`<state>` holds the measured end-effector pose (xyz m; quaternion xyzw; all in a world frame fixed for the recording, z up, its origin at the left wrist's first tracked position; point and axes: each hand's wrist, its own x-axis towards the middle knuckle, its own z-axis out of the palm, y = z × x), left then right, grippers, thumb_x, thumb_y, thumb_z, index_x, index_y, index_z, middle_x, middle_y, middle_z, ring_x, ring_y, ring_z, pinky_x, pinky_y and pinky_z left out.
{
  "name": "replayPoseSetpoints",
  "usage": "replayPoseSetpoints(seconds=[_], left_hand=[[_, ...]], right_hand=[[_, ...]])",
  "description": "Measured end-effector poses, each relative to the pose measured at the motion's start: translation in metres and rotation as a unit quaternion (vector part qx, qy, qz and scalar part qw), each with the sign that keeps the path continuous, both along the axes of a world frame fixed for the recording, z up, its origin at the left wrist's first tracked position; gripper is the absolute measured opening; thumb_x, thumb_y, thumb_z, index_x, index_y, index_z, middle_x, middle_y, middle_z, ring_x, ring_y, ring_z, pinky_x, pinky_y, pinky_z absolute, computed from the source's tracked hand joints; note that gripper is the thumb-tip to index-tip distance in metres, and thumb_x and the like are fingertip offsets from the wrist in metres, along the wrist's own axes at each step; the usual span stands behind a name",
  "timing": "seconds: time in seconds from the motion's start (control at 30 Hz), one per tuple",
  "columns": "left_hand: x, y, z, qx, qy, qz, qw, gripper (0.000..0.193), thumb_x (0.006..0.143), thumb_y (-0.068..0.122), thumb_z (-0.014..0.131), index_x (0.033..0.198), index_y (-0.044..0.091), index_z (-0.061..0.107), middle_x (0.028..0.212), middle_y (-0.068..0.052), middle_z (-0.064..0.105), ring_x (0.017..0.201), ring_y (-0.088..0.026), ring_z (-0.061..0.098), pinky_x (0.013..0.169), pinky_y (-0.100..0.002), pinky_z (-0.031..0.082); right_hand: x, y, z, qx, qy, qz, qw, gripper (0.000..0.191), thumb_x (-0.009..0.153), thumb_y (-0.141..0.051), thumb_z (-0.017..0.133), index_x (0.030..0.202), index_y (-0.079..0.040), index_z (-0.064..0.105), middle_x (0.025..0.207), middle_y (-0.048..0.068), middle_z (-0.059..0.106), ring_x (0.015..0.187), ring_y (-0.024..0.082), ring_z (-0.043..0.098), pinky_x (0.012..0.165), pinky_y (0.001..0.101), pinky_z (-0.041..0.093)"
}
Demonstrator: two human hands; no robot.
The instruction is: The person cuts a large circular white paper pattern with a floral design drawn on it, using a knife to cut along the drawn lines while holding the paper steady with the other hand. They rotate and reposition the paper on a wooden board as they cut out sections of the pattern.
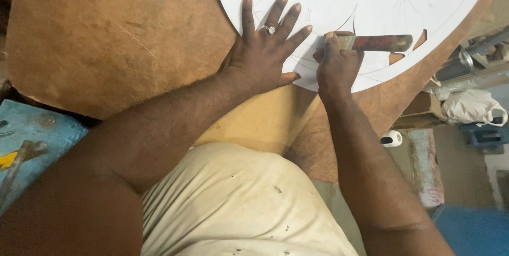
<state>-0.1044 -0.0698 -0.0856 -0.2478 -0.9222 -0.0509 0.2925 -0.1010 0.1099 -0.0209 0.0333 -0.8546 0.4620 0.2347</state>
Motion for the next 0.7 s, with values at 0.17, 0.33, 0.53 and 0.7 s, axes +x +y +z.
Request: replayPoseSetpoints(seconds=[0.17, 0.33, 0.53, 0.7], left_hand=[[-0.001, 0.0, -0.001, 0.009, -0.003, -0.003, 1.0, 0.101, 0.091, 0.087, 0.038, 0.169, 0.026, 0.023, 0.174, -0.017, 0.014, 0.16, -0.041, 0.006, 0.109, -0.085, -0.001], [-0.001, -0.001, -0.002, 0.023, -0.004, -0.011, 1.0, 0.1, 0.09, 0.087, 0.039, 0.169, 0.026, 0.024, 0.174, -0.017, 0.014, 0.159, -0.041, 0.005, 0.11, -0.085, -0.001], [-0.002, 0.001, -0.006, 0.035, -0.008, -0.012, 0.999, 0.101, 0.09, 0.086, 0.042, 0.17, 0.026, 0.025, 0.175, -0.017, 0.013, 0.16, -0.04, 0.004, 0.11, -0.086, -0.001], [-0.004, 0.003, -0.007, 0.036, -0.012, -0.015, 0.999, 0.102, 0.089, 0.087, 0.041, 0.169, 0.027, 0.024, 0.175, -0.017, 0.013, 0.16, -0.039, 0.004, 0.111, -0.085, -0.001]], right_hand=[[0.0, 0.004, -0.002, -0.012, -0.001, 0.017, 1.0, 0.017, 0.104, -0.013, 0.058, 0.104, 0.004, 0.061, 0.075, 0.006, 0.065, 0.065, 0.012, 0.064, 0.062, 0.0264, 0.054], [0.001, 0.007, -0.005, 0.014, 0.007, 0.034, 0.999, 0.018, 0.105, -0.014, 0.059, 0.105, 0.004, 0.061, 0.076, 0.007, 0.065, 0.065, 0.012, 0.064, 0.061, 0.026, 0.054], [0.002, 0.014, -0.001, 0.052, -0.018, 0.049, 0.997, 0.017, 0.107, -0.014, 0.058, 0.106, 0.003, 0.061, 0.077, 0.005, 0.065, 0.066, 0.011, 0.065, 0.061, 0.0253, 0.054], [0.005, 0.015, -0.001, 0.085, 0.0, 0.074, 0.994, 0.017, 0.109, -0.013, 0.059, 0.106, 0.003, 0.062, 0.079, 0.005, 0.064, 0.068, 0.011, 0.064, 0.063, 0.0259, 0.052]])
